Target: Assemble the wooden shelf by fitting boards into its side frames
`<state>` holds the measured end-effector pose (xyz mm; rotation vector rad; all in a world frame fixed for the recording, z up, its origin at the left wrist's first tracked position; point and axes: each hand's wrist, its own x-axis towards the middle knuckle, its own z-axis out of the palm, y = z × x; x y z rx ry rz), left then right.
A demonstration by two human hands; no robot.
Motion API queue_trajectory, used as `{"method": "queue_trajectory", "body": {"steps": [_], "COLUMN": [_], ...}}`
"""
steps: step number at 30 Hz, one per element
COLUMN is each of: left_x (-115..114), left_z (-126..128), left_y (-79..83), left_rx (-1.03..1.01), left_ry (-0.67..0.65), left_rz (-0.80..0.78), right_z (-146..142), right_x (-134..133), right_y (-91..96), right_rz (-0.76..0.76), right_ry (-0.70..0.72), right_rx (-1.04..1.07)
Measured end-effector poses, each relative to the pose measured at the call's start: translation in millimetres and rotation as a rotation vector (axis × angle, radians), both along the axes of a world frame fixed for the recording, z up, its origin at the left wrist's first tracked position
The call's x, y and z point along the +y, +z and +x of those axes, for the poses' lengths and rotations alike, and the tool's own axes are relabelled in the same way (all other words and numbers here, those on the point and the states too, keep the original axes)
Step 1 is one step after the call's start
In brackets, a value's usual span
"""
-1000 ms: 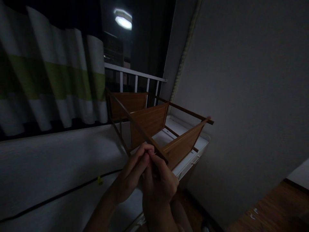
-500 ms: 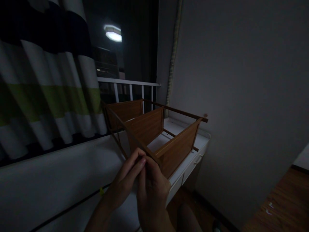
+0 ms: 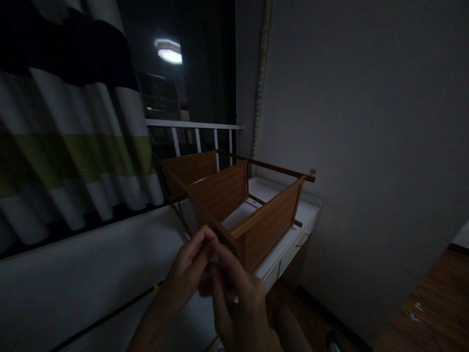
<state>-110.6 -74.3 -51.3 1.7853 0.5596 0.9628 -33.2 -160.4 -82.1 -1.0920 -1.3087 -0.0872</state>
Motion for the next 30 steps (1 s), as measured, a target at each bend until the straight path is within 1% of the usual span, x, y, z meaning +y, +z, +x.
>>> {"method": "queue_trajectory", "body": {"steps": [1, 3, 5, 7, 10, 13, 15, 21, 25, 27, 30], "left_x": [0.9, 4.2, 8.5, 12.0, 13.0, 9.4, 5.9, -1.7, -3.8, -5.9, -11.2], "left_z": [-0.2, -0.5, -0.8, -1.0, -1.2, -0.6, -0.1, -1.8, -3.3, -3.4, -3.5], "left_y": [-1.6, -5.9, -10.6, -14.3, -16.0, -12.7, -8.6, 3.7, 6.8, 7.3, 8.7], "left_rx": [0.006, 0.013, 0.020, 0.023, 0.014, 0.020, 0.041, 0.165, 0.197, 0.191, 0.172], "left_ry": [0.013, 0.038, 0.041, 0.027, 0.020, 0.041, 0.069, 0.164, 0.205, 0.233, 0.321], "left_rz": [0.016, 0.062, 0.094, 0.100, 0.112, 0.127, 0.147, 0.265, 0.340, 0.409, 0.534], "right_z": [8.4, 31.6, 59.2, 83.9, 103.8, 105.1, 102.6, 103.4, 103.7, 103.0, 102.3], "right_x": [-10.8, -27.0, -30.2, -19.4, 8.3, 27.8, 33.1, 37.4, 38.2, 38.2, 38.9], "right_y": [1.5, 8.5, 21.1, 36.3, 53.7, 58.2, 56.0, 46.8, 45.2, 45.0, 45.0], "right_rz": [-0.011, 0.072, 0.141, 0.074, -0.040, -0.163, -0.209, -0.172, -0.155, -0.154, -0.157], "right_ry": [-0.003, -0.091, -0.178, -0.177, -0.081, 0.034, 0.056, 0.061, 0.063, 0.063, 0.061], "right_rx": [-0.004, 0.010, -0.060, -0.242, -0.524, -0.666, -0.684, -0.634, -0.629, -0.631, -0.638]}}
